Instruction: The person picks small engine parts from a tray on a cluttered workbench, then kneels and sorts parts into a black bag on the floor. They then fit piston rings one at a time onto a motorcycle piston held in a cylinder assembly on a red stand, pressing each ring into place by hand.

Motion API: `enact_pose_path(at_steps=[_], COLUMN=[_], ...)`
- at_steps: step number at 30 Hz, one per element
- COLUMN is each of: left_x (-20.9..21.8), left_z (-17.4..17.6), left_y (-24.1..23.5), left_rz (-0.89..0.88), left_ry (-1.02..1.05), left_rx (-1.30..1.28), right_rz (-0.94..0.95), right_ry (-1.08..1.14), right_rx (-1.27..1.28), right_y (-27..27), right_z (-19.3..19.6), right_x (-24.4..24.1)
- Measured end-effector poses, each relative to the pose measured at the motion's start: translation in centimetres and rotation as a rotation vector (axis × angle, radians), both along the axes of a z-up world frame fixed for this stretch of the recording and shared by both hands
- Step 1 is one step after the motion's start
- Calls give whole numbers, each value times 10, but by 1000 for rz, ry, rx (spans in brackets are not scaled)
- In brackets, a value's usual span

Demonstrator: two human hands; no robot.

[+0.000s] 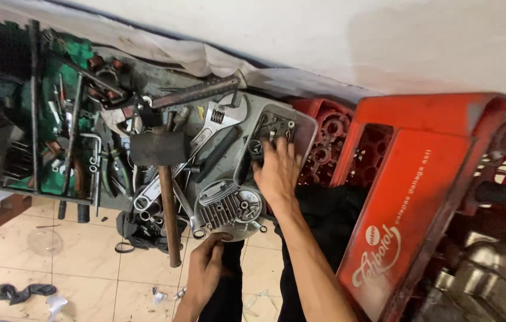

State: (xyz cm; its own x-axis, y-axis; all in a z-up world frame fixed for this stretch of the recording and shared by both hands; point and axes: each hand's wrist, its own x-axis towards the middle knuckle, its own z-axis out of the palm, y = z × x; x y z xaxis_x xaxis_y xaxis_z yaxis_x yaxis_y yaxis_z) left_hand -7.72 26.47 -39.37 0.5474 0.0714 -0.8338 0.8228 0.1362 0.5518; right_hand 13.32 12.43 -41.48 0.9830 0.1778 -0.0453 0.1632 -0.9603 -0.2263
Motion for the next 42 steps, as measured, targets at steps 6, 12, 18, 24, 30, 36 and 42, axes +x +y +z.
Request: enact_pose_path(at_steps=[6,12,18,24,30,36,42], left_x=[2,21,13,-7,1,-7,-20], left_z=[6,4,-3,-14,7,21,18], left_y=[-1,2,-1,-3,14,29,41], left_rz=[-157,-203,-158,-69,-25,98,281], left_ry=[-85,-296,-257,-347,-173,-160,-40], left_rx=[65,191,160,193,191,165,47], right_rz=[-316,-572,-429,-241,-233,-115,-285], right_ry=[53,226,158,447,444,349,165], right_rx=[341,506,545,138,-92,-21,442], right_y=[-39,-50,-34,-16,-8,-33,-73], right_z=[-24,6,9,-4,-14,-28,-49], right_x=[-3,10,-2,1,13,10,-8])
